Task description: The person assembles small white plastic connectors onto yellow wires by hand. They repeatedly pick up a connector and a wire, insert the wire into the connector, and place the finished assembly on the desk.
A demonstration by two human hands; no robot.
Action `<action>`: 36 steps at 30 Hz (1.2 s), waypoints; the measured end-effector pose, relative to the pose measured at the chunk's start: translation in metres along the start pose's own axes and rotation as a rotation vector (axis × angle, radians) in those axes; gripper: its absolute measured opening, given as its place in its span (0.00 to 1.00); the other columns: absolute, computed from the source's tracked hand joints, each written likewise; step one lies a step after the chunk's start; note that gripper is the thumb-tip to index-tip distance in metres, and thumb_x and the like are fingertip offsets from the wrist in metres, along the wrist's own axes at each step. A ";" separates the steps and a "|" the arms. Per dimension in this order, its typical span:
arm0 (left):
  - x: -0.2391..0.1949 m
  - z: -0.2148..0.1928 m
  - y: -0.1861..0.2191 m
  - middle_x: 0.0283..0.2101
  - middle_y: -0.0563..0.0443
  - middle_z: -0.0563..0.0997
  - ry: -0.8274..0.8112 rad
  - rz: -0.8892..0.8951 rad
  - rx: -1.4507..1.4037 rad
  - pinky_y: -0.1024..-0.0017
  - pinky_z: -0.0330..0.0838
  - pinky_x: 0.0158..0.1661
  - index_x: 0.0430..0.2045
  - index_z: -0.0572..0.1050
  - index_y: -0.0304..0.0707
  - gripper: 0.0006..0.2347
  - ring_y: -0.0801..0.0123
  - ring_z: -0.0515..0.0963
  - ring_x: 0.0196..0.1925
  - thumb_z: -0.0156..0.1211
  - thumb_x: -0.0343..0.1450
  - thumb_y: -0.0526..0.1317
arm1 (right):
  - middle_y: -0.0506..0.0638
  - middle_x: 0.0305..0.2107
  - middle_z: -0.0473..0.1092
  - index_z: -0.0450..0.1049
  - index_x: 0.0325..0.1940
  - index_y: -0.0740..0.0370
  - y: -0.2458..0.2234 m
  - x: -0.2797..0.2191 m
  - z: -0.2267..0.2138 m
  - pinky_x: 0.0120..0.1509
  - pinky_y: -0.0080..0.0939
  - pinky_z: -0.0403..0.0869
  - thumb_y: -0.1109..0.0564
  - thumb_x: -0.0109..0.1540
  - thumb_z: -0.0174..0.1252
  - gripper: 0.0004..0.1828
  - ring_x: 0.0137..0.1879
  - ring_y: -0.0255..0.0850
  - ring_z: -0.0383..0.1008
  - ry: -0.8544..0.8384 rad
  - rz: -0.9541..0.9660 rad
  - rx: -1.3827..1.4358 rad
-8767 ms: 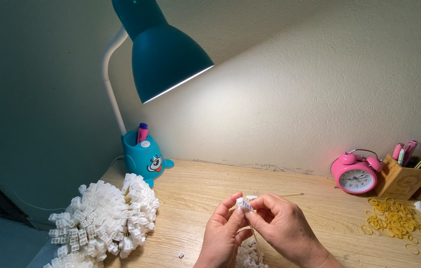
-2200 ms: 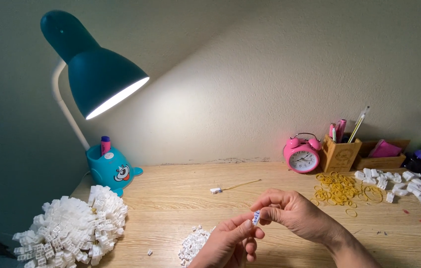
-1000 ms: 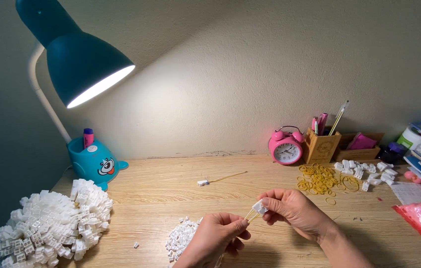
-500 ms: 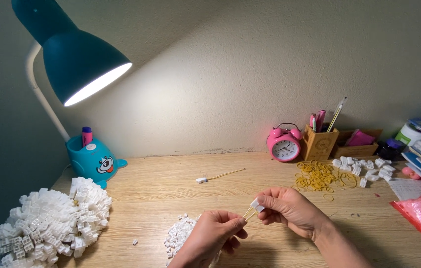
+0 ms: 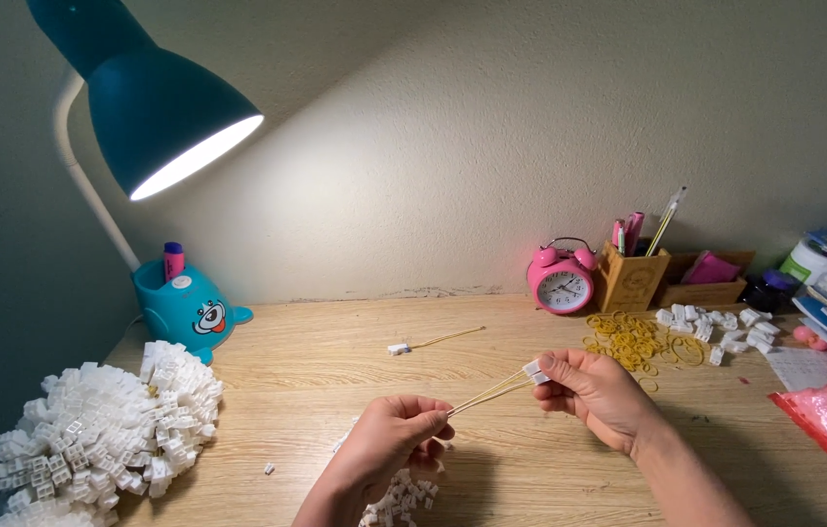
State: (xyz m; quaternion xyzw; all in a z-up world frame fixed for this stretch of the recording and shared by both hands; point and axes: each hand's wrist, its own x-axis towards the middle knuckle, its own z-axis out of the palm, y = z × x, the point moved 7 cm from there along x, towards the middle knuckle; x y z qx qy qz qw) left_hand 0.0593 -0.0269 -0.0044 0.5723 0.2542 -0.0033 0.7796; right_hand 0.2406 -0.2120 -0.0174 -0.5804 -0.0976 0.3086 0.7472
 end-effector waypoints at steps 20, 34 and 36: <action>-0.045 0.037 0.056 0.45 0.61 0.84 0.098 0.370 0.672 0.79 0.69 0.48 0.40 0.80 0.46 0.15 0.79 0.80 0.48 0.55 0.67 0.51 | 0.63 0.26 0.73 0.75 0.40 0.78 -0.014 -0.050 0.040 0.35 0.46 0.74 0.62 0.58 0.59 0.12 0.29 0.50 0.74 -0.052 -0.160 -0.079; -0.012 0.054 0.008 0.25 0.45 0.79 -0.143 0.133 0.094 0.79 0.71 0.27 0.26 0.79 0.30 0.05 0.71 0.73 0.20 0.64 0.68 0.34 | 0.57 0.21 0.73 0.77 0.29 0.73 -0.030 -0.073 0.067 0.29 0.39 0.69 0.61 0.58 0.63 0.09 0.24 0.44 0.71 -0.017 -0.192 -0.266; -0.015 0.056 0.005 0.27 0.46 0.79 -0.196 0.079 0.081 0.78 0.70 0.25 0.27 0.78 0.31 0.04 0.72 0.72 0.21 0.63 0.69 0.35 | 0.59 0.22 0.75 0.79 0.32 0.74 -0.031 -0.075 0.063 0.30 0.40 0.71 0.61 0.58 0.63 0.09 0.24 0.45 0.73 0.069 -0.140 -0.333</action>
